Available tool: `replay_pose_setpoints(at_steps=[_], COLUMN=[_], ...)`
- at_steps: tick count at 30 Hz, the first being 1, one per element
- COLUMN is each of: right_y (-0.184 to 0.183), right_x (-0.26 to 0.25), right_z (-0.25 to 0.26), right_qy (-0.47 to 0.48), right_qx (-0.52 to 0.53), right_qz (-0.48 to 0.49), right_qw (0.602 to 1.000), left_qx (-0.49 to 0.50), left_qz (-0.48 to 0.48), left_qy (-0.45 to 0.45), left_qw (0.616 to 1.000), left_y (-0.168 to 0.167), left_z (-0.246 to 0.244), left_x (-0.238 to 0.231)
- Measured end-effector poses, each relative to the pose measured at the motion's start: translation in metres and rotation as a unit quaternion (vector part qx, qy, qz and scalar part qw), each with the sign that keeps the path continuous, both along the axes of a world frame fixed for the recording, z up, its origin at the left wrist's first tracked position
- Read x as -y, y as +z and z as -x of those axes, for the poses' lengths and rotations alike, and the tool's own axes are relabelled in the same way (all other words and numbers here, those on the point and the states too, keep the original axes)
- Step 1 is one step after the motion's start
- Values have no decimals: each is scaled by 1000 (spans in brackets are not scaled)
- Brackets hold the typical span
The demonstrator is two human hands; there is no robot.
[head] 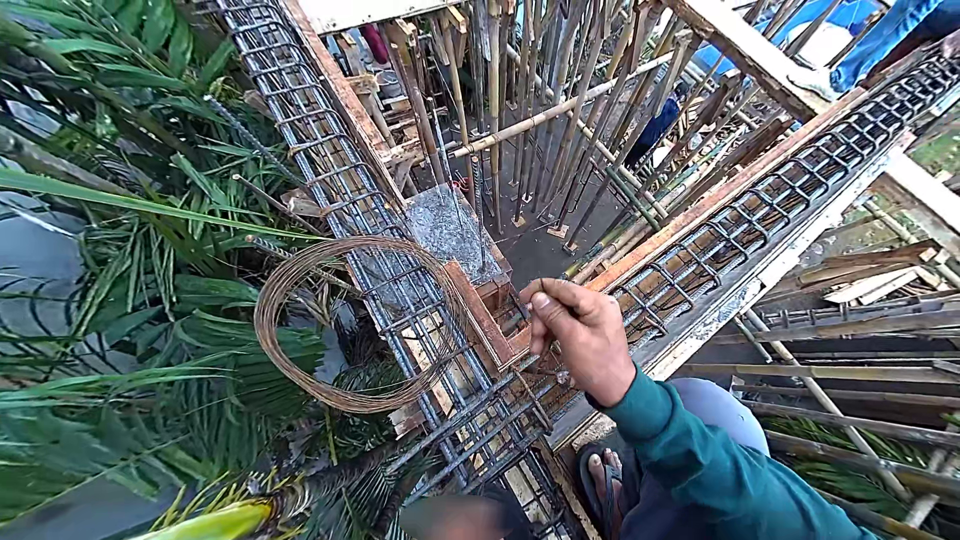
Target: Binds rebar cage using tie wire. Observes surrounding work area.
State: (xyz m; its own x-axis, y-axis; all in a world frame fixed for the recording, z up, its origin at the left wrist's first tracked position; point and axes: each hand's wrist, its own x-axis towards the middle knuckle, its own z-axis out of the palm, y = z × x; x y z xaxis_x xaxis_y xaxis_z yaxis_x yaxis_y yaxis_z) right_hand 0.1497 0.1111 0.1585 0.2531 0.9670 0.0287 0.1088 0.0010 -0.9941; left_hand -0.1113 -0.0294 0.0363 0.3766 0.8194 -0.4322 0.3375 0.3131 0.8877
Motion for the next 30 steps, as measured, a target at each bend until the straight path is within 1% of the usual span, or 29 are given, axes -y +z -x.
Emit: replay_pose_setpoints(at_steps=[1,2,3,4,5,6,7,8,9,10,11,12,13,14,15,16,17,18,19,20,21,22,23,24,25,26,28,30], right_y=[-3,-4,-4,-3,-2,-1,-1,-1,-2,-2,-2,-1,-2,-4,-6,-6,-6,-5,-6,-8,-8,-6,-4,-3,-4,-7,-14,-15], right_x=[-3,-5,-6,-6,-4,-2,1,4,6,7,6,4,2,0,-1,-2,-2,-1,0,2,2,2,2,2,3,3,5,6], right_z=[-4,-6,-7,-6,-3,1,6,9,11,11,9,6,2,-1,-3,-3,-3,-1,2,5,7,7,5,2,0,-1,-1,-1], right_qy=[-10,-16,-16,-13,-5,4,15,23,28,28,25,18,14,9,5,6,9,15,20,21,18,14,12,11,16,27,54,62], right_qx=[-30,-55,-70,-73,-67,-50,-21,13,45,61,63,54,39,25,16,11,11,16,28,45,63,72,77,83,97,117,151,158], right_qz=[20,37,46,47,40,19,-11,-49,-83,-97,-90,-68,-40,-19,-6,0,-2,-9,-28,-57,-84,-101,-107,-106,-100,-96,-93,-86], right_qw=[999,998,996,996,997,999,1000,998,995,993,994,996,998,999,1000,1000,1000,1000,999,997,994,992,991,991,990,988,983,982], left_qx=[-131,-231,-304,-346,-357,-316,-224,-102,16,83,85,15,-111,-220,-289,-329,-347,-333,-269,-167,-43,43,60,2,-90,-172,-280,-337], left_qz=[-115,-200,-252,-268,-247,-183,-82,46,167,225,197,89,-49,-155,-213,-233,-218,-169,-86,13,114,167,145,72,-2,-44,-38,-1], left_qy=[-21,-20,-5,20,46,70,96,121,136,137,121,85,35,0,-11,-4,10,25,45,70,90,94,76,34,-13,-53,-104,-121], left_qw=[984,952,919,899,900,928,967,986,976,961,969,992,992,963,933,915,912,928,958,983,988,980,985,997,996,983,954,934], left_y=[6,9,11,12,14,17,17,13,8,2,-4,-9,-10,-9,-7,-4,1,6,8,2,-3,-9,-13,-14,-13,-11,-5,3], left_z=[3,6,10,12,11,10,7,2,-3,-6,-7,-4,1,7,12,16,17,16,14,10,5,2,1,4,8,13,24,33], left_x=[-3,-7,-12,-17,-21,-24,-25,-23,-20,-15,-11,-8,-7,-8,-11,-14,-17,-21,-23,-22,-19,-15,-11,-9,-9,-11,-16,-23])
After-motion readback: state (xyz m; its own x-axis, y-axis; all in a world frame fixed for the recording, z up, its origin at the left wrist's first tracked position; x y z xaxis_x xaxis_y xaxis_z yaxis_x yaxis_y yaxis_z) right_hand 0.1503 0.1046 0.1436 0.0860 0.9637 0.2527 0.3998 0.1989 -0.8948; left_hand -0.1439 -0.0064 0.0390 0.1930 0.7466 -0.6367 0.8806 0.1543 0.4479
